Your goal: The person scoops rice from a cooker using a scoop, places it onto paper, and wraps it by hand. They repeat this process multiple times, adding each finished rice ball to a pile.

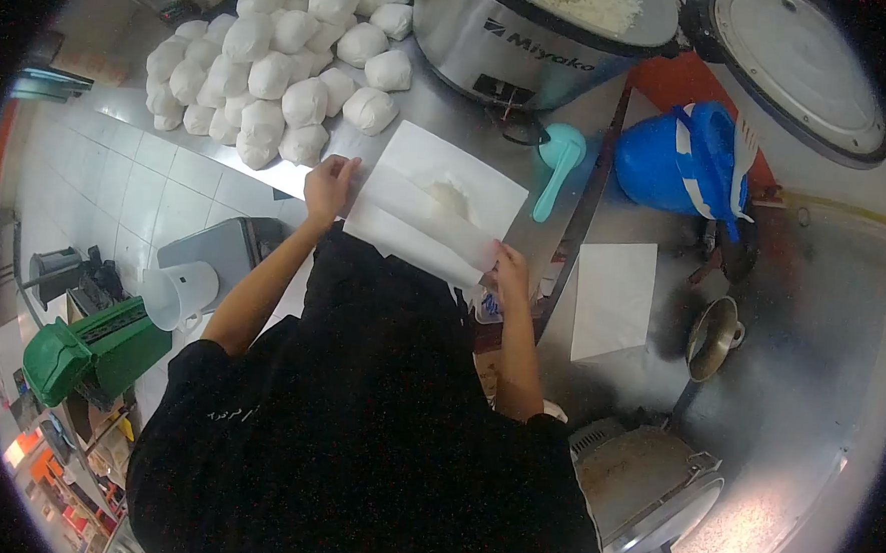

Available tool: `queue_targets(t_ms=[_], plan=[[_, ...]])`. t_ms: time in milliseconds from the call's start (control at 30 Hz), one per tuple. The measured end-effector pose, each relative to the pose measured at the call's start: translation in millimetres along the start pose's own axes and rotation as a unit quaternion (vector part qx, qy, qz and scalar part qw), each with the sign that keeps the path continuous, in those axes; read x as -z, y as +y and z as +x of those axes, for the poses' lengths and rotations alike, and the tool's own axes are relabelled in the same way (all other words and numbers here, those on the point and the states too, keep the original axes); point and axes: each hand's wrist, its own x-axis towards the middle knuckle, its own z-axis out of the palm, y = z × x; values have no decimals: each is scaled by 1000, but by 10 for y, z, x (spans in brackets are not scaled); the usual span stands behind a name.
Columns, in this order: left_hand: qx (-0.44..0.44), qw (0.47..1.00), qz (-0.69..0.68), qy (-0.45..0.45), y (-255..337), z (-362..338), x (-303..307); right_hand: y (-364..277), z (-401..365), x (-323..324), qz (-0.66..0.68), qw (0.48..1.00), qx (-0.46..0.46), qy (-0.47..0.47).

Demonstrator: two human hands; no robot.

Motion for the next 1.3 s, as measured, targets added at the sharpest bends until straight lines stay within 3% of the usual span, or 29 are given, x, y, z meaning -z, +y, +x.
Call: queue_targets(t_ms=[33, 67, 100, 133, 167, 267, 400, 567, 667, 767, 800, 900, 1000, 1067, 1100, 1200, 1300], plan=[[-135, 991, 17, 5, 16, -125, 4, 30, 78, 2, -100, 990, 97, 25], [-288, 951, 100, -57, 37, -256, -12, 54, 157, 15, -198, 960, 191, 49], [-320, 929, 74, -168, 162, -493, -27, -65, 185, -54, -276, 916, 280, 85], [-444, 840, 191, -245, 147, -639, -139, -292, 196, -202, -350, 856, 363, 118], [-472, 810, 191, -291, 245, -770, -191, -446, 244, -322, -417, 780, 442, 150], [-462, 798, 284, -263, 232, -888, -301, -535, 429, -445, -553, 681, 453, 160], [-425, 845, 245, -215, 458, -760, -386, -458, 579, -368, -515, 699, 484, 111], [-502, 806, 256, -180, 579, 279, -987, -521, 472, -409, -445, 719, 520, 118], [-473, 745, 314, -349, 710, 664, -999, -612, 352, -392, -450, 767, 451, 72], [-518, 725, 269, -366, 887, 603, -729, -684, 375, -336, -393, 835, 385, 23], [-527, 741, 244, -338, 862, 562, -660, -715, 361, -333, -361, 858, 365, 9], [-523, 787, 205, -256, 705, 384, -388, -891, 252, -247, -457, 817, 338, -95], [-464, 862, 183, -91, 436, -122, -232, -1081, 85, -375, -529, 788, 270, -160], [-515, 810, 197, -198, 177, -551, -311, -1100, 141, -548, -511, 755, 387, -139], [-495, 815, 205, -222, 169, -730, -285, -1107, 177, -629, -498, 734, 444, -129], [-447, 826, 222, -261, 200, -997, -267, -1158, 235, -785, -537, 694, 447, -173], [-428, 841, 229, -238, 191, -1063, -333, -1016, 148, -877, -498, 703, 482, -161]])
